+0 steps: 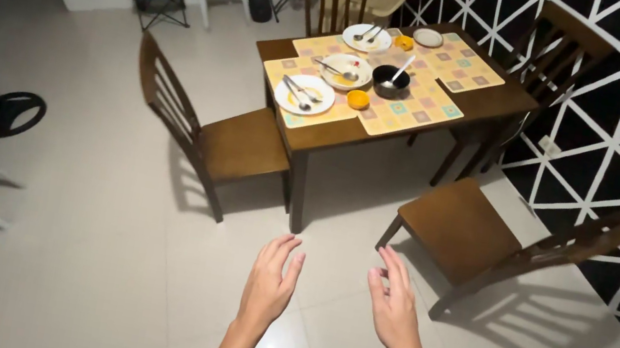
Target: Clear dirty dishes from the dining table and take them to the kitchen sink.
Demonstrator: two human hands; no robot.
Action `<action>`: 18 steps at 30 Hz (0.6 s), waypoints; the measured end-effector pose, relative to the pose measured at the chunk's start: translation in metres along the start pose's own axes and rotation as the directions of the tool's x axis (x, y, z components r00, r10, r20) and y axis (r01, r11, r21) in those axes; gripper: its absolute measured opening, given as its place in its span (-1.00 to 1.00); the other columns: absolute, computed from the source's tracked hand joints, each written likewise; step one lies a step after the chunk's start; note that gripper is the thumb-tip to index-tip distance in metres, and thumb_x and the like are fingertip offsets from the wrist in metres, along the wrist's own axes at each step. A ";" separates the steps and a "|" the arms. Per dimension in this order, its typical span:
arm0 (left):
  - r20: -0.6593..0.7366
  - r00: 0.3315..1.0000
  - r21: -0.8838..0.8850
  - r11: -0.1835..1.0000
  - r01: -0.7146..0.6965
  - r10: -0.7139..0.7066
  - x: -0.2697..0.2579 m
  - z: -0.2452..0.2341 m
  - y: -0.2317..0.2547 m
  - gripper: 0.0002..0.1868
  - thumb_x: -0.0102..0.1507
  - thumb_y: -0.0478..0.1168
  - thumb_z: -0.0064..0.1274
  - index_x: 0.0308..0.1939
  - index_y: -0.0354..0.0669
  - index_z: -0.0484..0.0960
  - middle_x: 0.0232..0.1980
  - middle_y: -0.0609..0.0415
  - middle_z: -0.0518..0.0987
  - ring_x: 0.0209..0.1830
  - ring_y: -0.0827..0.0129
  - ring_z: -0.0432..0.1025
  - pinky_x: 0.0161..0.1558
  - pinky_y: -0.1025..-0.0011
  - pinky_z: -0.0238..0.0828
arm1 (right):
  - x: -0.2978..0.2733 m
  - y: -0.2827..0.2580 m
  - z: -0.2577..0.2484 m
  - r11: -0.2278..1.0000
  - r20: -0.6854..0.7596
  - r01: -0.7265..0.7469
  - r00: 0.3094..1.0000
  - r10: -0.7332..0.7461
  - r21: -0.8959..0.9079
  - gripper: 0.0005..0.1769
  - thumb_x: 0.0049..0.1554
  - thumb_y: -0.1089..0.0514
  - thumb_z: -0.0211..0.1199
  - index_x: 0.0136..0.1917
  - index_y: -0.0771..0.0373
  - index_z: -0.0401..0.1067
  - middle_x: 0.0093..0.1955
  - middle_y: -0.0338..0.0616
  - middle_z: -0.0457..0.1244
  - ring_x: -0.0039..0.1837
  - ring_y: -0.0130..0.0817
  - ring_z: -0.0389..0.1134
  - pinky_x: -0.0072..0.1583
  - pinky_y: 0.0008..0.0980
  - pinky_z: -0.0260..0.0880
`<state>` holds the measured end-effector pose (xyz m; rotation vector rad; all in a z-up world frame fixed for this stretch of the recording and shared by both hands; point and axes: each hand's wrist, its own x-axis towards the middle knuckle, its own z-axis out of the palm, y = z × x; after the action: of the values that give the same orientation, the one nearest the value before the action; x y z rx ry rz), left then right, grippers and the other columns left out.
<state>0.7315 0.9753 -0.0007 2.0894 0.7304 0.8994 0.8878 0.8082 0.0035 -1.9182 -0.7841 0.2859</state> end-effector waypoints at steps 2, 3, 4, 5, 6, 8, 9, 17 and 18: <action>0.015 1.000 0.005 1.000 -0.001 0.001 0.034 0.011 -0.007 -0.61 0.37 -0.06 -0.05 0.13 -0.25 0.61 0.27 -0.08 0.54 0.32 0.03 0.37 0.30 0.20 0.26 | 0.037 0.001 0.007 1.000 0.008 0.004 1.000 -0.004 0.002 -0.39 0.25 -0.10 0.05 0.49 0.20 0.23 0.57 -0.16 0.10 0.30 -0.28 0.35 0.25 -0.29 0.40; 0.024 1.000 0.008 1.000 -0.002 0.002 0.051 0.016 -0.011 -0.62 0.37 -0.07 -0.05 0.13 -0.25 0.60 0.28 -0.08 0.54 0.33 0.02 0.35 0.30 0.19 0.25 | 0.056 0.002 0.011 1.000 0.017 0.013 1.000 -0.013 0.001 -0.38 0.25 -0.10 0.05 0.49 0.20 0.23 0.57 -0.17 0.11 0.30 -0.28 0.35 0.24 -0.28 0.41; 0.027 1.000 0.009 1.000 -0.003 0.003 0.069 0.022 -0.015 -0.62 0.37 -0.07 -0.05 0.13 -0.25 0.60 0.28 -0.08 0.54 0.33 0.02 0.35 0.30 0.19 0.25 | 0.075 0.004 0.016 1.000 0.015 0.011 1.000 -0.011 0.003 -0.38 0.25 -0.10 0.05 0.49 0.20 0.23 0.57 -0.17 0.11 0.30 -0.28 0.35 0.24 -0.28 0.41; 0.027 1.000 0.006 1.000 -0.010 0.010 0.085 0.029 -0.019 -0.62 0.36 -0.08 -0.04 0.13 -0.25 0.60 0.28 -0.08 0.54 0.32 0.02 0.36 0.31 0.19 0.26 | 0.094 0.007 0.019 1.000 0.027 0.022 0.999 -0.022 0.002 -0.38 0.25 -0.09 0.06 0.49 0.21 0.22 0.57 -0.15 0.09 0.32 -0.29 0.35 0.25 -0.28 0.40; 0.026 1.000 0.003 1.000 -0.017 0.017 0.101 0.037 -0.021 -0.62 0.36 -0.08 -0.03 0.13 -0.25 0.60 0.28 -0.08 0.54 0.32 0.02 0.37 0.31 0.19 0.26 | 0.113 0.010 0.021 0.999 0.040 0.033 0.999 -0.033 0.002 -0.38 0.25 -0.08 0.06 0.49 0.22 0.21 0.58 -0.14 0.07 0.33 -0.29 0.34 0.26 -0.28 0.39; 0.019 1.000 0.003 1.000 -0.006 0.006 0.132 0.052 -0.026 -0.62 0.35 -0.08 -0.02 0.14 -0.24 0.61 0.29 -0.08 0.54 0.32 0.01 0.37 0.30 0.20 0.28 | 0.149 0.013 0.024 0.998 0.066 0.059 0.996 -0.058 0.000 -0.38 0.25 -0.06 0.07 0.50 0.22 0.20 0.58 -0.12 0.07 0.33 -0.29 0.33 0.26 -0.28 0.40; 0.004 1.000 0.001 1.000 -0.007 0.007 0.153 0.056 -0.030 -0.62 0.35 -0.08 -0.01 0.14 -0.24 0.61 0.30 -0.08 0.53 0.31 0.01 0.38 0.29 0.21 0.30 | 0.172 0.011 0.028 0.995 0.084 0.097 0.992 -0.096 -0.001 -0.37 0.26 -0.05 0.08 0.51 0.23 0.18 0.58 -0.10 0.06 0.33 -0.28 0.33 0.26 -0.28 0.40; -0.087 0.995 0.015 0.999 0.042 -0.040 0.277 0.101 -0.075 -0.62 0.35 -0.09 0.03 0.15 -0.25 0.60 0.29 -0.10 0.54 0.32 0.01 0.40 0.29 0.21 0.31 | 0.320 0.020 0.053 0.991 0.156 0.127 0.979 -0.131 0.035 -0.38 0.25 0.00 0.11 0.52 0.21 0.18 0.59 -0.10 0.04 0.30 -0.27 0.36 0.21 -0.29 0.44; -0.116 0.993 0.008 0.999 0.034 -0.033 0.291 0.103 -0.076 -0.61 0.34 -0.10 0.03 0.16 -0.26 0.59 0.31 -0.11 0.52 0.33 -0.01 0.39 0.29 0.21 0.31 | 0.337 0.020 0.056 0.988 0.157 0.152 0.975 -0.155 0.032 -0.38 0.27 -0.01 0.09 0.53 0.21 0.16 0.60 -0.09 0.03 0.30 -0.27 0.35 0.22 -0.30 0.44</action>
<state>0.9687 1.1871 -0.0059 2.0404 0.8290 1.0066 1.1234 1.0561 0.0062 -1.8204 -1.0263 0.3537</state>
